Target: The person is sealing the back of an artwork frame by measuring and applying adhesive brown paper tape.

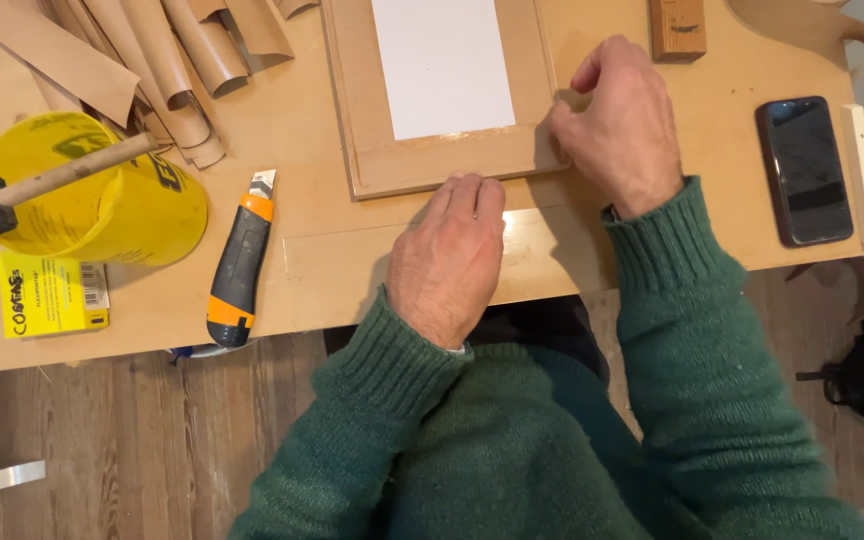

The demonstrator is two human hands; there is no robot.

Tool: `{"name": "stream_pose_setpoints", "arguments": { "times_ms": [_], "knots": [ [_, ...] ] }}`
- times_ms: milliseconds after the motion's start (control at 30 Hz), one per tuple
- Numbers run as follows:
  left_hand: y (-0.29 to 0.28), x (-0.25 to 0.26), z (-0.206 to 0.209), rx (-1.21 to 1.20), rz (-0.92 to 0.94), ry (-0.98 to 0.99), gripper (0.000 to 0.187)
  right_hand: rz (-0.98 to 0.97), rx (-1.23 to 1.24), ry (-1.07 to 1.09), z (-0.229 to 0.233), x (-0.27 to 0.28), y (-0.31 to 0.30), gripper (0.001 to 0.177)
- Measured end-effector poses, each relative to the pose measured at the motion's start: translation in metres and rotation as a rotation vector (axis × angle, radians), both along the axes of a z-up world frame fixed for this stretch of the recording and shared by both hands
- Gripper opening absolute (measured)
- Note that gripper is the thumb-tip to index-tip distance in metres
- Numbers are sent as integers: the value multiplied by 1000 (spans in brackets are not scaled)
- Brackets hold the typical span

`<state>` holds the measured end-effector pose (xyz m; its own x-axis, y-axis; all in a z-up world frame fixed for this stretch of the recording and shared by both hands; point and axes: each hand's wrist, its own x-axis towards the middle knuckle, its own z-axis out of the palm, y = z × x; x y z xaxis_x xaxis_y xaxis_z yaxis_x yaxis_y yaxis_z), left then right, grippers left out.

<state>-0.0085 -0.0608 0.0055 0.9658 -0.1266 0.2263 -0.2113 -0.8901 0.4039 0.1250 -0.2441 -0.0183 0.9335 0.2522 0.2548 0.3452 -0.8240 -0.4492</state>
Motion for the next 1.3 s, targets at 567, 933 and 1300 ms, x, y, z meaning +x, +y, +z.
{"name": "stream_pose_setpoints", "arguments": {
  "times_ms": [567,933,1300],
  "knots": [
    [46,-100,-11,-373,-131,337,21,602,74,692,36,-143,-41,18],
    [59,-168,-107,-110,220,431,42,724,67,788,25,-178,-11,24],
    [40,-150,1,-717,-50,228,39,672,320,473,31,-200,5,75]
  ]
}}
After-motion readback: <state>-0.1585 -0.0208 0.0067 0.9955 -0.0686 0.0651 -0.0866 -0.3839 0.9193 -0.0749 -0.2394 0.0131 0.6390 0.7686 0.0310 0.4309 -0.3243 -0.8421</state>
